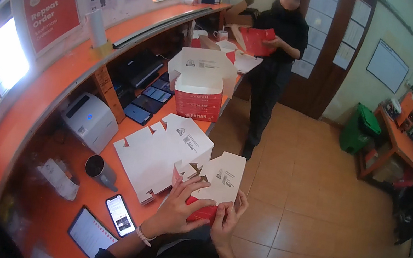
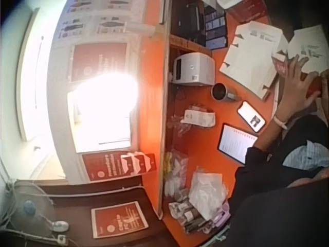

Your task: The person assembles food boxes by folding cardboard sheets along pre-scored lines and interlocking the tabs to form the box structure.

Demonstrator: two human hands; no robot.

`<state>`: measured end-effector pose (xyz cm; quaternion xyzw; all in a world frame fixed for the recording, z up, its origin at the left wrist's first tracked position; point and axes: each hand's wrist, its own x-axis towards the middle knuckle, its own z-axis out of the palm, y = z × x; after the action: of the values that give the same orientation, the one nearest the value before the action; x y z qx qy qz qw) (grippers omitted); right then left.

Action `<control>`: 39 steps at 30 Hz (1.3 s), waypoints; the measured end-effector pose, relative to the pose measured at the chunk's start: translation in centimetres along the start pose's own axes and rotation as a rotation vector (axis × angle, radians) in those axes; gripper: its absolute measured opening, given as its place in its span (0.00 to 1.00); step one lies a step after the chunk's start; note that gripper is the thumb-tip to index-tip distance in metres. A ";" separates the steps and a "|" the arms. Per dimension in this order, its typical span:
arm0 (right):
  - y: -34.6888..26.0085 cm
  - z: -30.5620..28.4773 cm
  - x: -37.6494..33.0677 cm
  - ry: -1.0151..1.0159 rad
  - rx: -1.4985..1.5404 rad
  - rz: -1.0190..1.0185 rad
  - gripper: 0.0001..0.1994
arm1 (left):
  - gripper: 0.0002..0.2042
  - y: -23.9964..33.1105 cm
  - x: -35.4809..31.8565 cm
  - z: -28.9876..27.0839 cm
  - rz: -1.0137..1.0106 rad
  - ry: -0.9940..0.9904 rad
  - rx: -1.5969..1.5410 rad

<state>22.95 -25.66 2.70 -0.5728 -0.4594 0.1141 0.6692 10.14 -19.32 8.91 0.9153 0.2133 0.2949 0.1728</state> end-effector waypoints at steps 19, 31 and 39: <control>7.0 -6.9 0.9 0.254 0.181 0.240 0.23 | 0.28 -8.5 1.4 2.2 -0.362 0.099 -0.611; 6.8 -6.8 -1.7 0.368 -0.189 0.279 0.23 | 0.07 -5.2 -1.6 0.0 0.219 0.367 -0.209; 8.9 -6.2 -6.8 -0.265 0.288 0.361 0.10 | 0.08 -5.5 -5.9 7.2 0.295 -0.195 -0.122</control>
<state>27.13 -31.57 -7.91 -0.5243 -0.4125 0.3698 0.6467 8.60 -18.90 -1.79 0.9487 0.0407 0.2392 0.2029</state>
